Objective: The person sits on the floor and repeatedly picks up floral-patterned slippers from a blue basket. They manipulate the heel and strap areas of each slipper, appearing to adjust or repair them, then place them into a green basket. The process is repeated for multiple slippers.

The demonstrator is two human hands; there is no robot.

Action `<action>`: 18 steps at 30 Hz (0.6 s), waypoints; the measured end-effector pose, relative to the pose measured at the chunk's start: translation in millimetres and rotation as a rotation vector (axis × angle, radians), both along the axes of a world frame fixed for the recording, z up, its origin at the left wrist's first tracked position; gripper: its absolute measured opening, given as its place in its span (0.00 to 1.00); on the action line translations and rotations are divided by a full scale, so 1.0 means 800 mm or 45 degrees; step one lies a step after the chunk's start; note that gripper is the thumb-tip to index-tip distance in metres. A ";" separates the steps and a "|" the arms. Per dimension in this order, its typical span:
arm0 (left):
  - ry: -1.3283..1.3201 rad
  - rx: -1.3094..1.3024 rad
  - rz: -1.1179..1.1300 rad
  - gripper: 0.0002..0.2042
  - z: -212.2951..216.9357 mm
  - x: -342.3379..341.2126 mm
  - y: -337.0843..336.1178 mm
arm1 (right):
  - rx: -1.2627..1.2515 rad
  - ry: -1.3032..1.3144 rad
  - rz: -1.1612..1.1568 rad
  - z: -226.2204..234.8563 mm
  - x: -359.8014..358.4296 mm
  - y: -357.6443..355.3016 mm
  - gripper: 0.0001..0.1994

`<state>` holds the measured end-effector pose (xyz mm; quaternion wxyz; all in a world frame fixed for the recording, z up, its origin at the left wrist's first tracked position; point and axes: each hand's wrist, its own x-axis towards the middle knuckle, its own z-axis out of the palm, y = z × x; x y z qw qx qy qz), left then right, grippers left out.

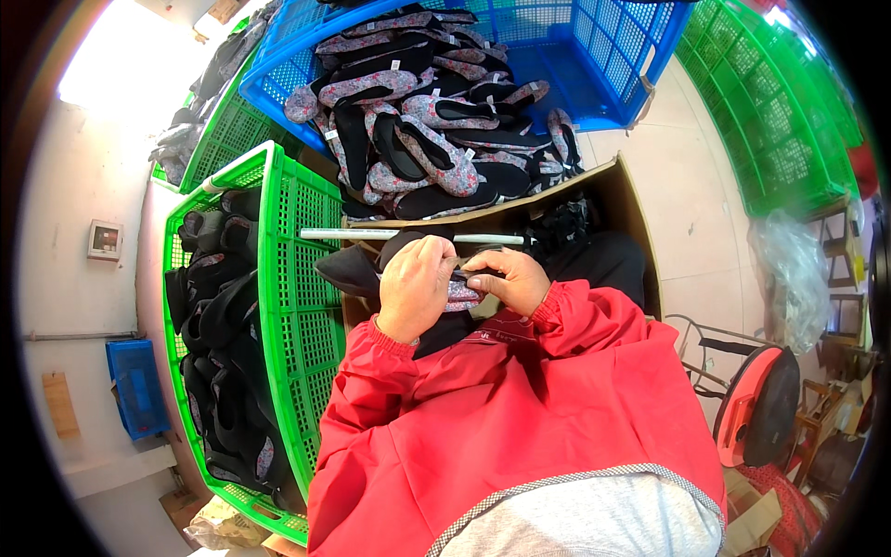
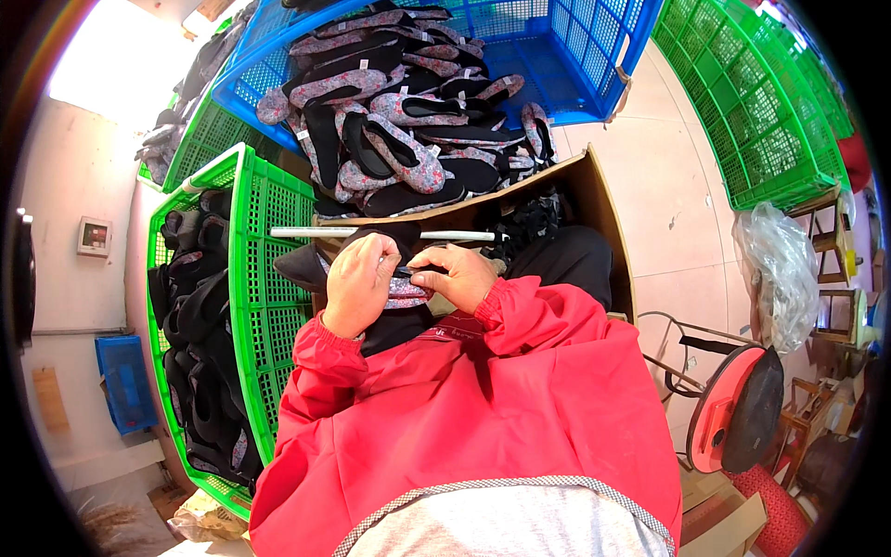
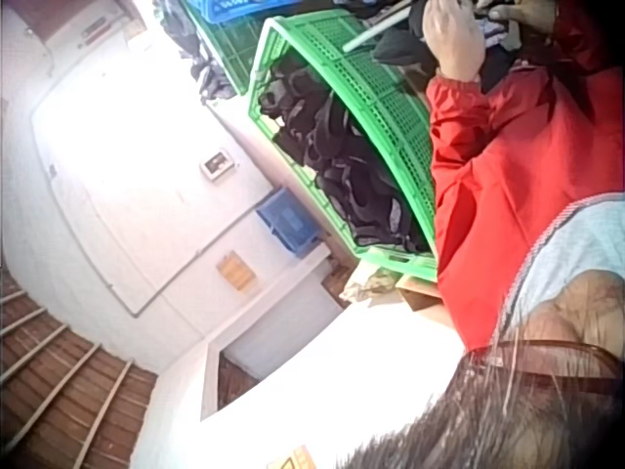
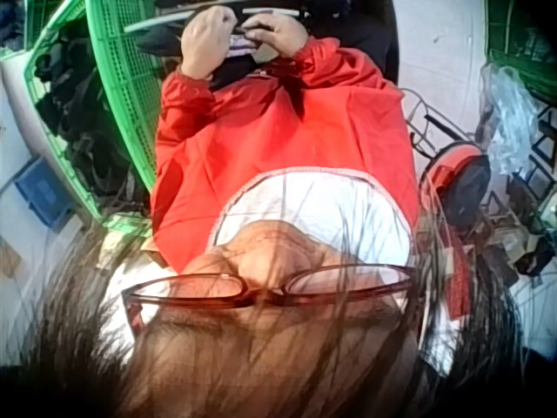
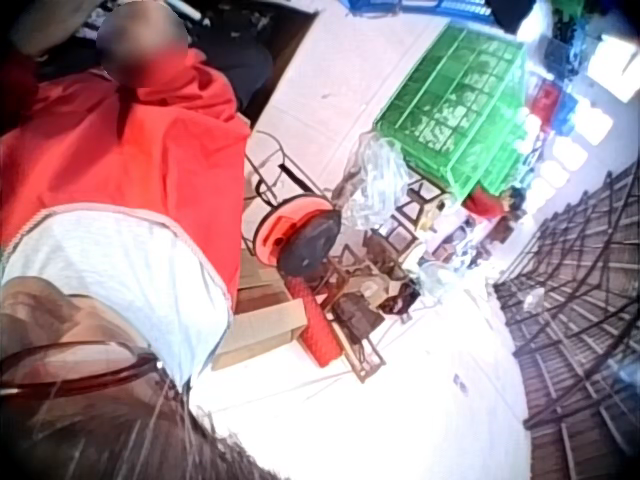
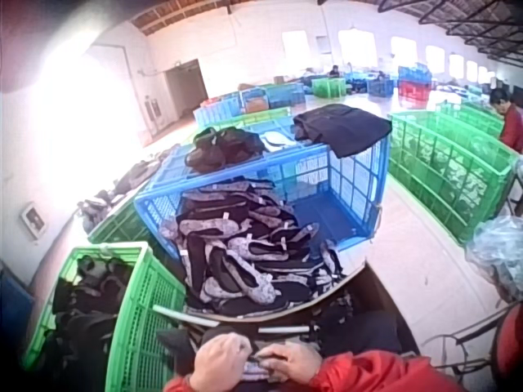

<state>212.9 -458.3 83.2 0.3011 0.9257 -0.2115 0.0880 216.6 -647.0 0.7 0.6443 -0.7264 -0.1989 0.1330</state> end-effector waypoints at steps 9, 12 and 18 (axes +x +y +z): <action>0.000 0.013 0.006 0.04 0.000 0.001 -0.001 | -0.027 -0.028 0.004 0.004 0.001 0.000 0.11; 0.000 0.006 0.013 0.04 -0.001 0.001 0.000 | 0.047 0.061 0.027 0.002 0.001 0.000 0.10; 0.008 -0.046 0.112 0.04 -0.002 0.001 -0.002 | 0.109 0.069 -0.056 -0.003 -0.014 -0.003 0.17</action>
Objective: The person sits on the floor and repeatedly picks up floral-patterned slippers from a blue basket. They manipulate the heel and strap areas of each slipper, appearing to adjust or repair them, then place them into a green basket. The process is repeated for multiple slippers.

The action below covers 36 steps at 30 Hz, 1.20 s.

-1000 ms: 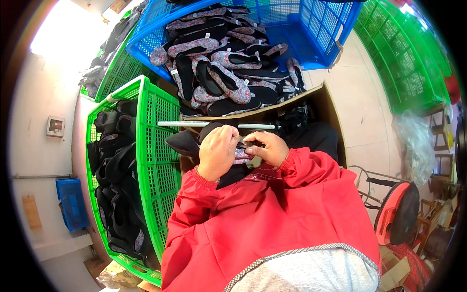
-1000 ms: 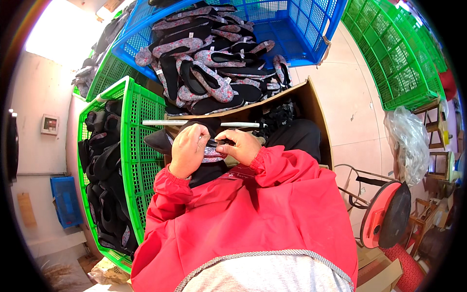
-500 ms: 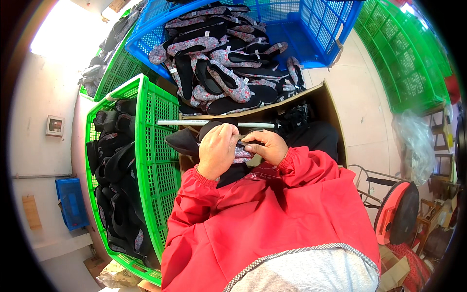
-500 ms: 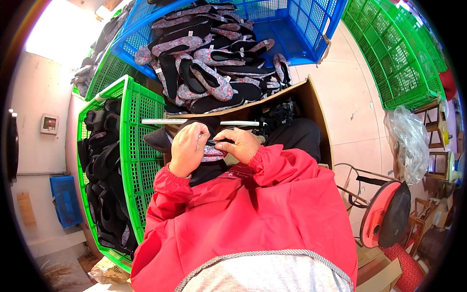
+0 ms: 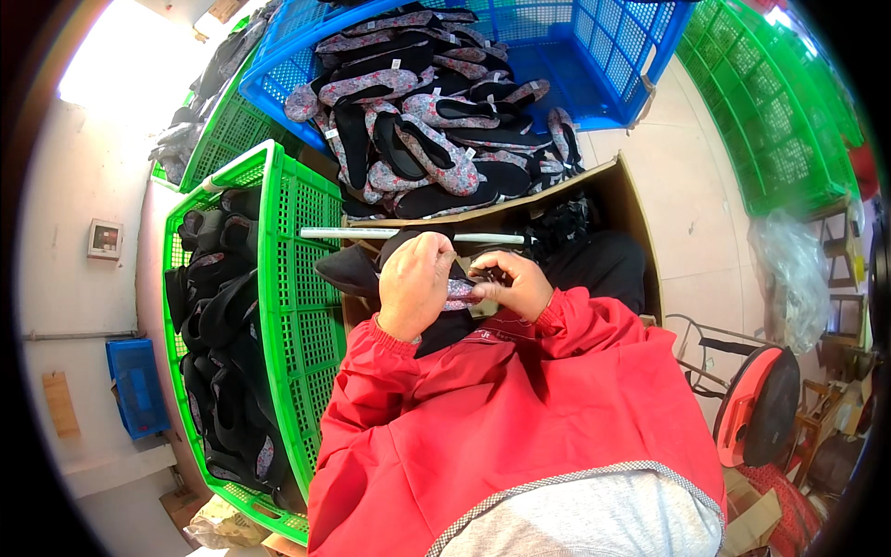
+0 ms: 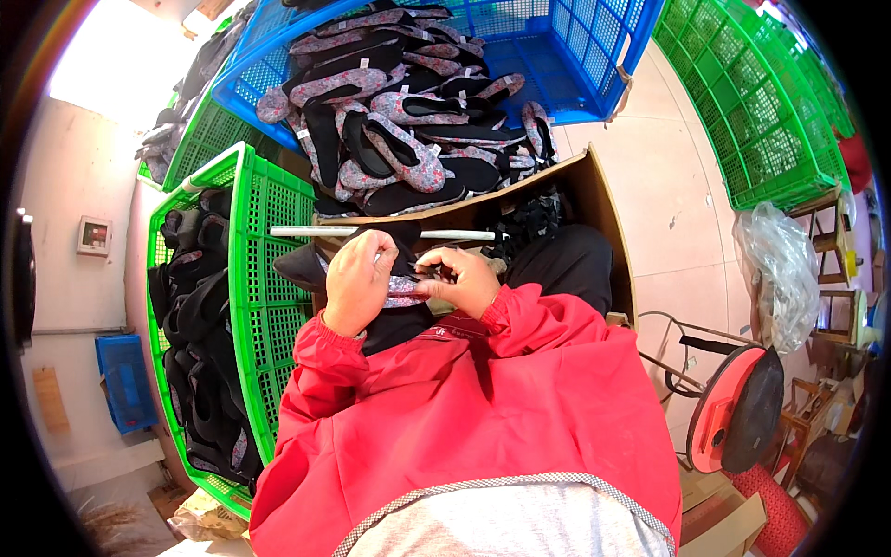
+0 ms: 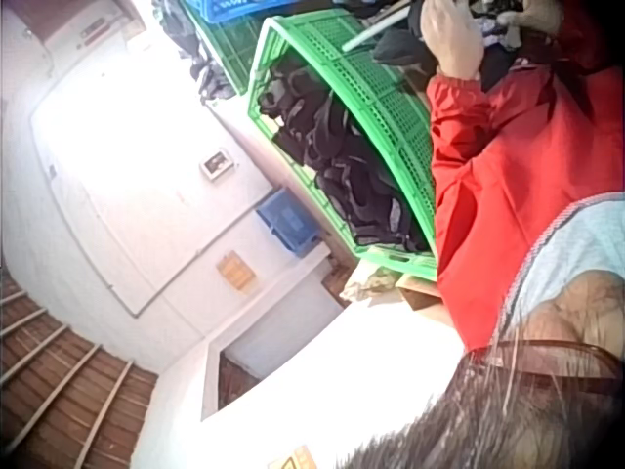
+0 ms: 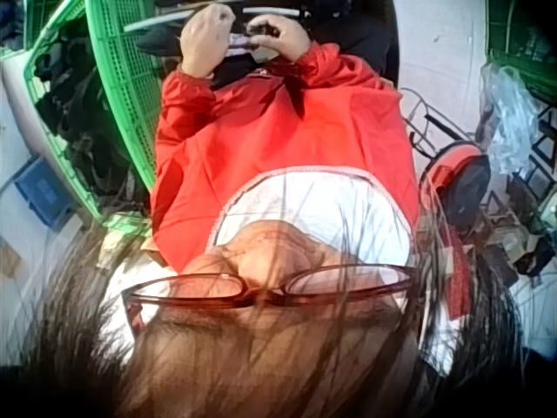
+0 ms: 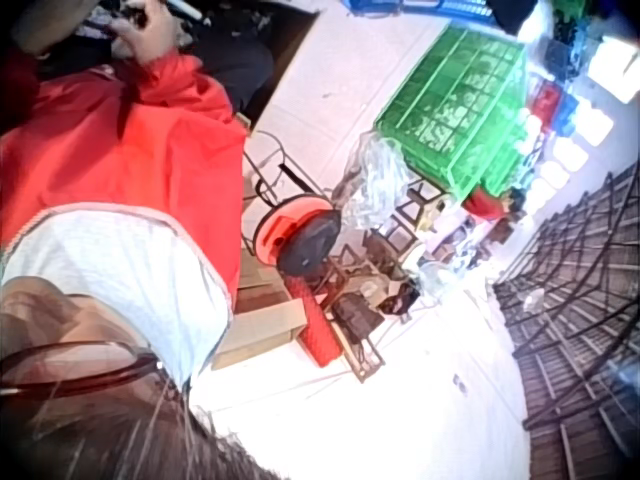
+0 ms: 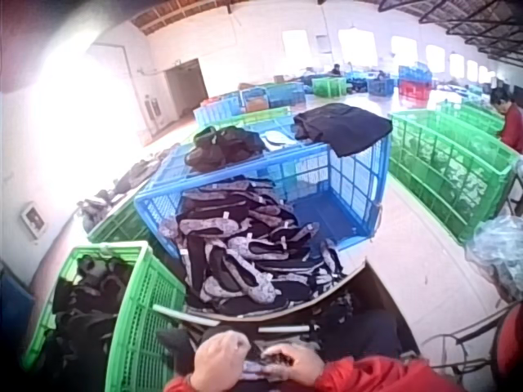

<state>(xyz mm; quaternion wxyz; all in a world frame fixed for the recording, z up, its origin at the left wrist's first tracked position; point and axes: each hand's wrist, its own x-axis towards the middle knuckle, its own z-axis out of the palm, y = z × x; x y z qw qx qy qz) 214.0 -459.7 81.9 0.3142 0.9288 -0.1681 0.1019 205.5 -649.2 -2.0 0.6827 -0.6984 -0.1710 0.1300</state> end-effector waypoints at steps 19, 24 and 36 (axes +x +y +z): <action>-0.247 -0.012 -0.076 0.03 0.009 0.052 -0.067 | 0.606 0.475 -0.150 -0.069 -0.059 0.038 0.20; -0.340 -0.029 0.023 0.08 0.038 0.025 -0.037 | 0.571 0.769 -0.215 -0.067 -0.048 0.020 0.17; -0.151 0.064 0.188 0.09 -0.011 -0.022 0.038 | 1.007 1.310 -0.198 -0.062 -0.022 -0.001 0.12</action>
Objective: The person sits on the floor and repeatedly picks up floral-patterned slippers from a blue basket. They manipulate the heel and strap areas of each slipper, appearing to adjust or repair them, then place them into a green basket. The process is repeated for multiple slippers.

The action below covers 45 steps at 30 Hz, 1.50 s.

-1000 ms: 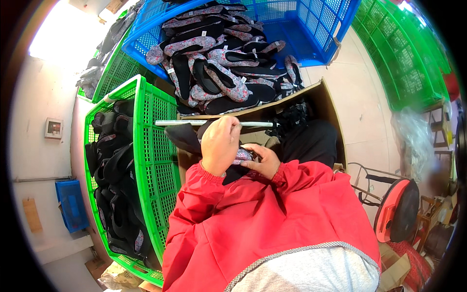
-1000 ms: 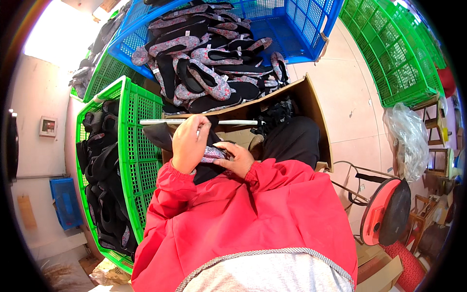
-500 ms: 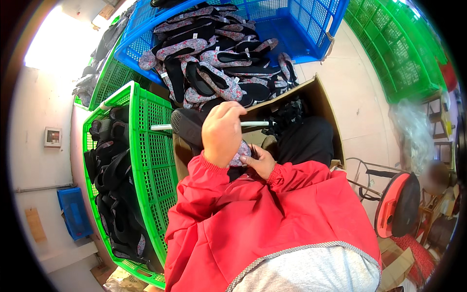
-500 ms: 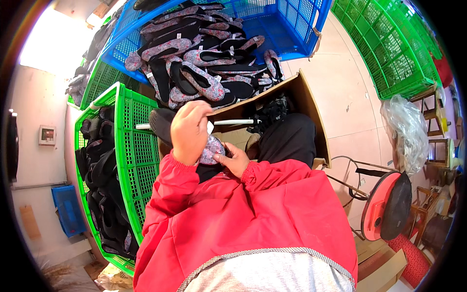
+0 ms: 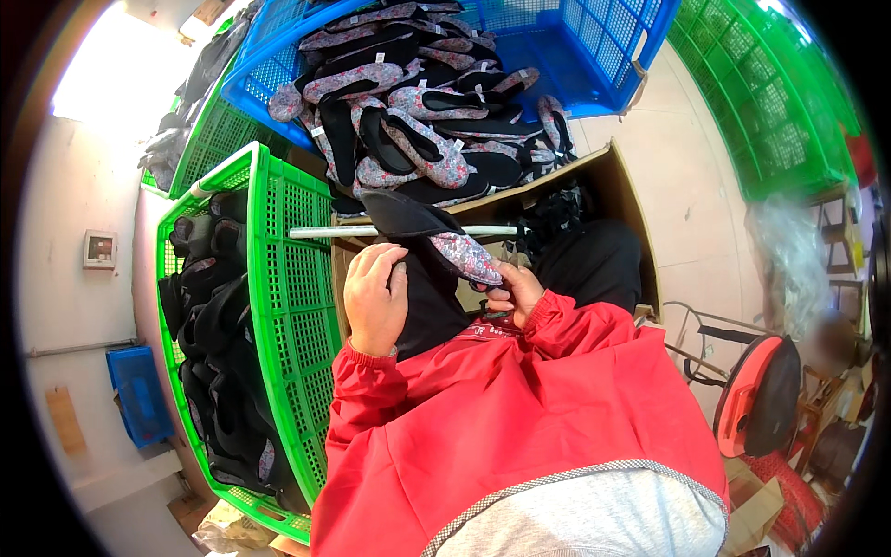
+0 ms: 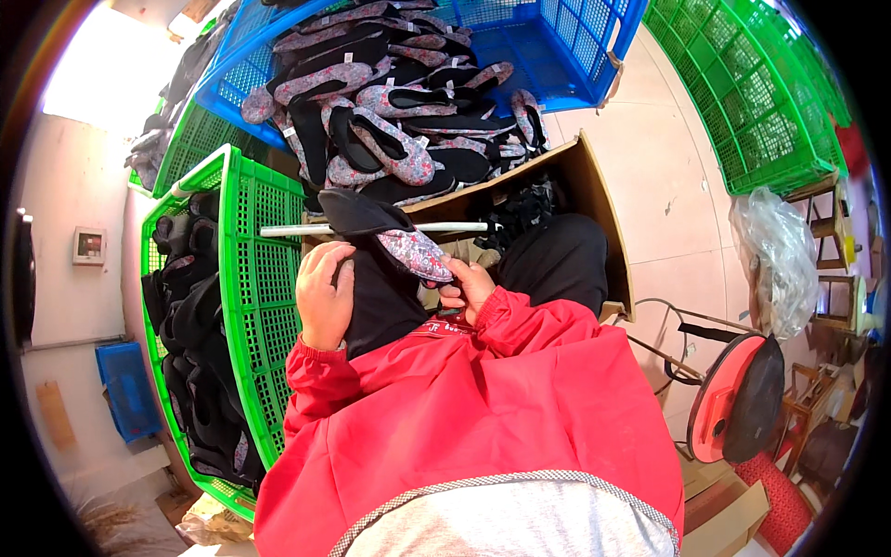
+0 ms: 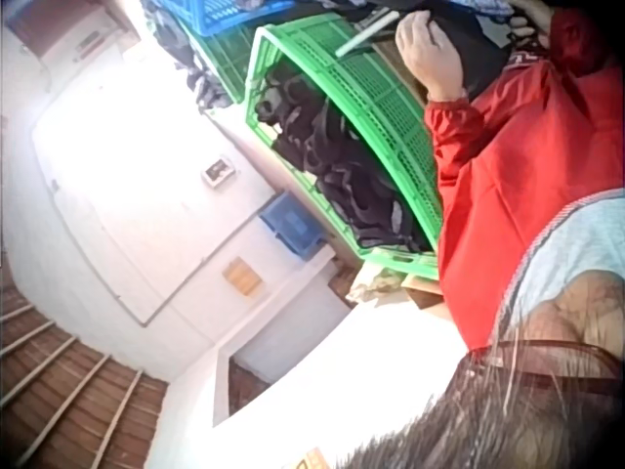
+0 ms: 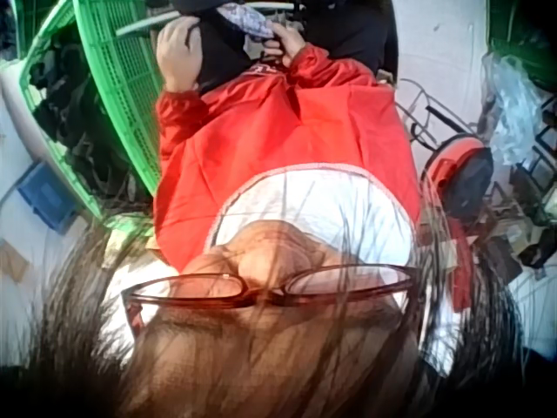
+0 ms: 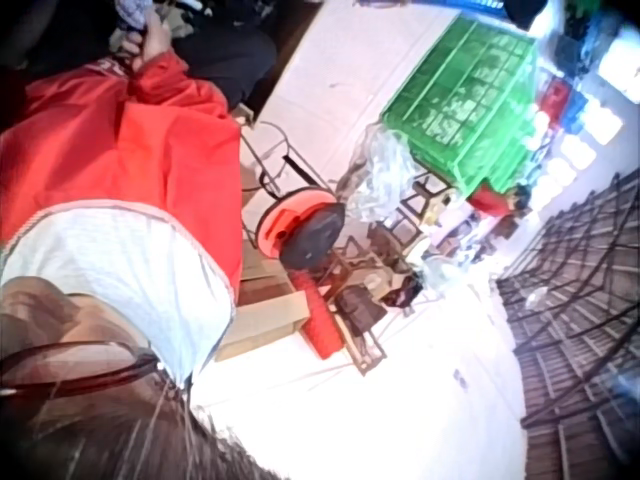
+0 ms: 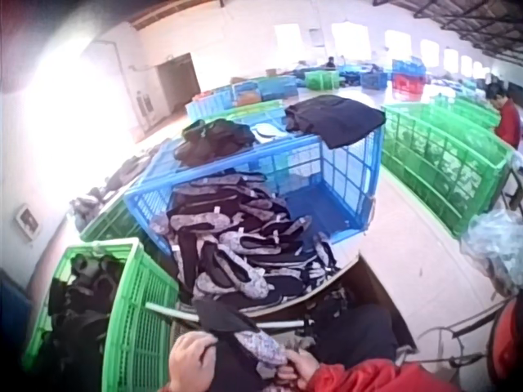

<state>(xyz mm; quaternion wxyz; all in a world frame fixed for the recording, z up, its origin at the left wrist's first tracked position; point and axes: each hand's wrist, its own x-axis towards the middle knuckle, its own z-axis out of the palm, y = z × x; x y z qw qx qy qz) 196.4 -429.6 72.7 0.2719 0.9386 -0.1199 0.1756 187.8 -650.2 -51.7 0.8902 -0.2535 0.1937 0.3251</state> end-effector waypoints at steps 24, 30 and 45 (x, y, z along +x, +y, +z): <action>-0.122 -0.398 -0.172 0.19 -0.016 -0.009 -0.069 | -0.690 -0.935 -0.296 0.020 0.024 -0.056 0.26; 0.838 -1.563 -0.154 0.17 -0.082 0.010 -0.114 | -1.427 -1.508 0.110 0.099 0.037 -0.133 0.27; 0.980 -2.259 0.160 0.07 -0.039 -0.036 -0.107 | -1.614 -1.549 0.335 0.129 0.011 -0.069 0.16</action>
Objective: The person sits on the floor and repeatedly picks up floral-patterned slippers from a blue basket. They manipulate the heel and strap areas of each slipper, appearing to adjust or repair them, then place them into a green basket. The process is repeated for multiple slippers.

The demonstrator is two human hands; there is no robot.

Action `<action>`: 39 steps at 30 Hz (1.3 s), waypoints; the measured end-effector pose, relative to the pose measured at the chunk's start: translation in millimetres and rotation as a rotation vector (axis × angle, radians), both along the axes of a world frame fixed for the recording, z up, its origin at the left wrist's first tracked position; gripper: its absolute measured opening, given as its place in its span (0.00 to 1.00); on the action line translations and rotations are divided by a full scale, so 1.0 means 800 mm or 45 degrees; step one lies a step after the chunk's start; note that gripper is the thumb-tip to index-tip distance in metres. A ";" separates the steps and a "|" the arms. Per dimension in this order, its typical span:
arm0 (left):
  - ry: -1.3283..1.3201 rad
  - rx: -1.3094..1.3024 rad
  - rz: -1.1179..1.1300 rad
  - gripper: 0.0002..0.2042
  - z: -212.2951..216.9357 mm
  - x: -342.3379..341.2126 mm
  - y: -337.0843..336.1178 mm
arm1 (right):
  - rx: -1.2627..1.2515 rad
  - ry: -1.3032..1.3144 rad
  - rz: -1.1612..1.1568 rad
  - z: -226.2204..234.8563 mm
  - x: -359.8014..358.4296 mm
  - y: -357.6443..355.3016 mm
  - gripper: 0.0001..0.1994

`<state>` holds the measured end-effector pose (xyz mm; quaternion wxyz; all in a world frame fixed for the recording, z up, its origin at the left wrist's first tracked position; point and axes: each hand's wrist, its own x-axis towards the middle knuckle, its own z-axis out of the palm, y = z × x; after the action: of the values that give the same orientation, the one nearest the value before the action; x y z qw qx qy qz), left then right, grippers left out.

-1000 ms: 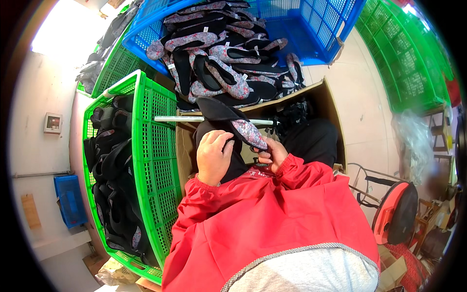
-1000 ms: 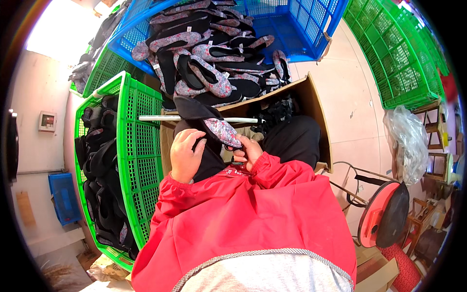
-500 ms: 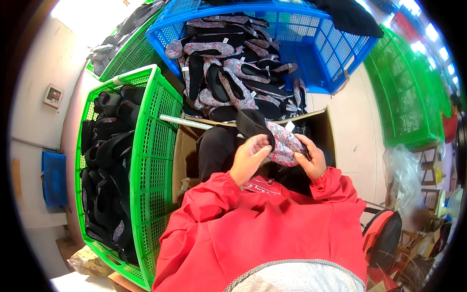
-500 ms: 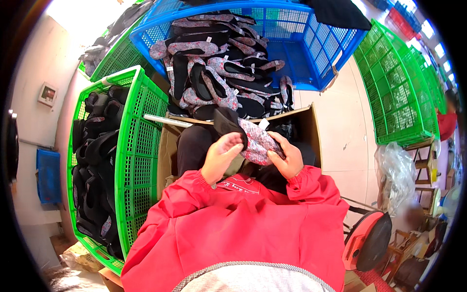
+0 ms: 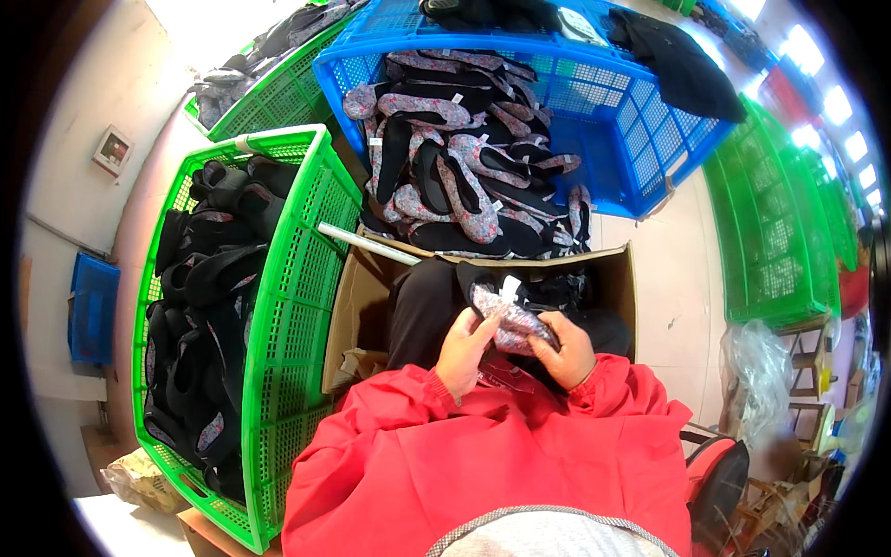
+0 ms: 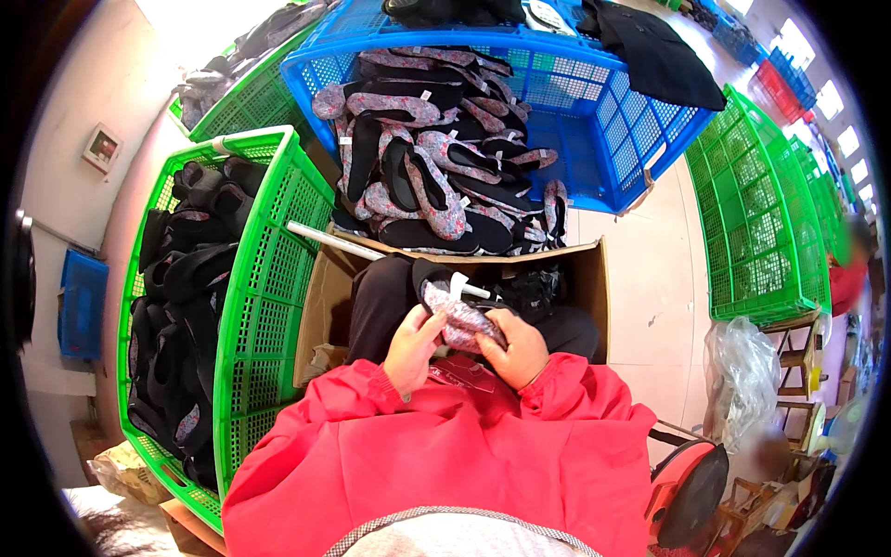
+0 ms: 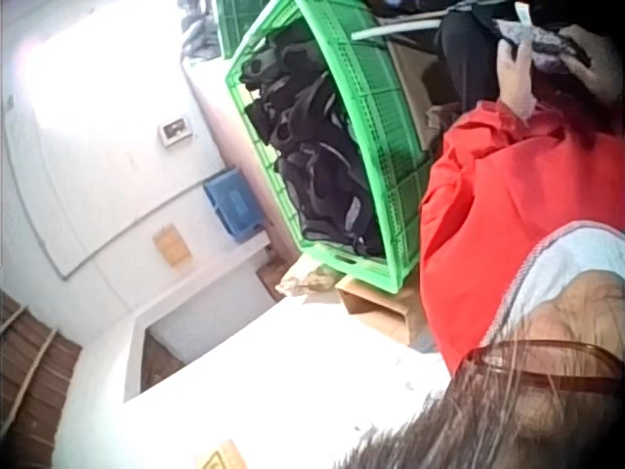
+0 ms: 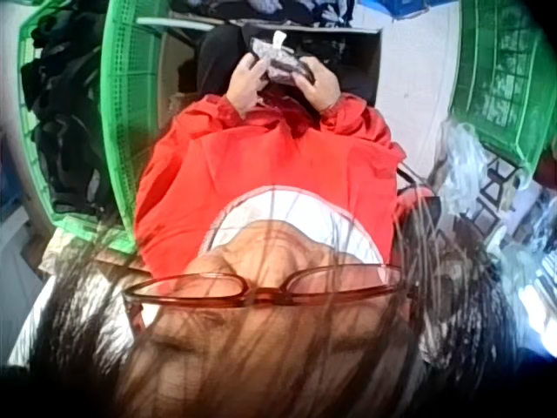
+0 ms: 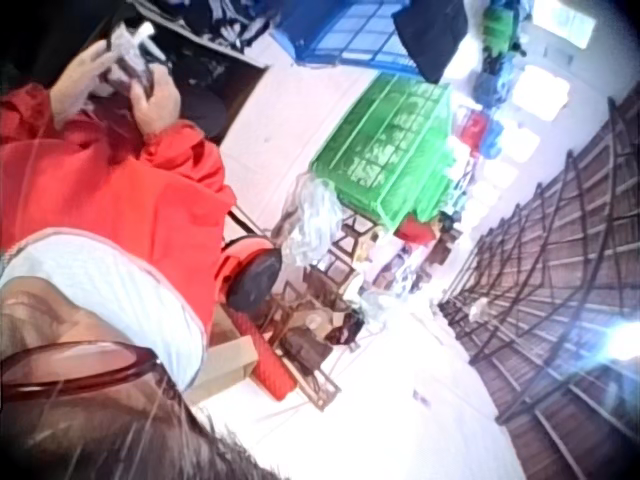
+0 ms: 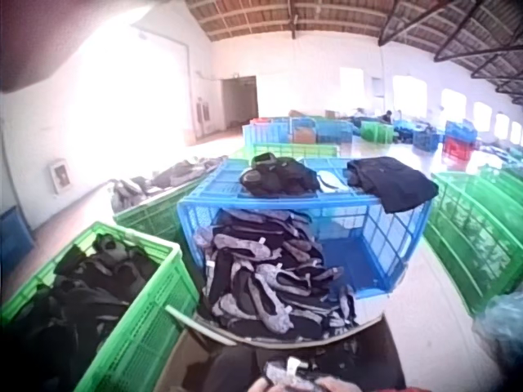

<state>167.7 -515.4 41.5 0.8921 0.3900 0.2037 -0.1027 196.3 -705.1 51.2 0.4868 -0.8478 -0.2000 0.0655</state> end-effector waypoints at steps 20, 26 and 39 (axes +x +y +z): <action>0.145 0.406 0.324 0.06 -0.018 -0.040 0.139 | -0.332 0.038 0.561 0.016 0.014 0.157 0.16; -0.230 1.556 0.349 0.10 -0.020 -0.040 0.126 | -0.392 0.109 0.441 0.006 0.028 0.170 0.15; -0.116 1.144 0.435 0.09 -0.036 -0.043 0.122 | 0.183 0.589 0.274 -0.051 0.069 0.192 0.16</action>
<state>133.1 -418.0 12.8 0.6474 0.7019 0.2500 0.1605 251.6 -551.5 10.7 0.5688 -0.7474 -0.1765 0.2944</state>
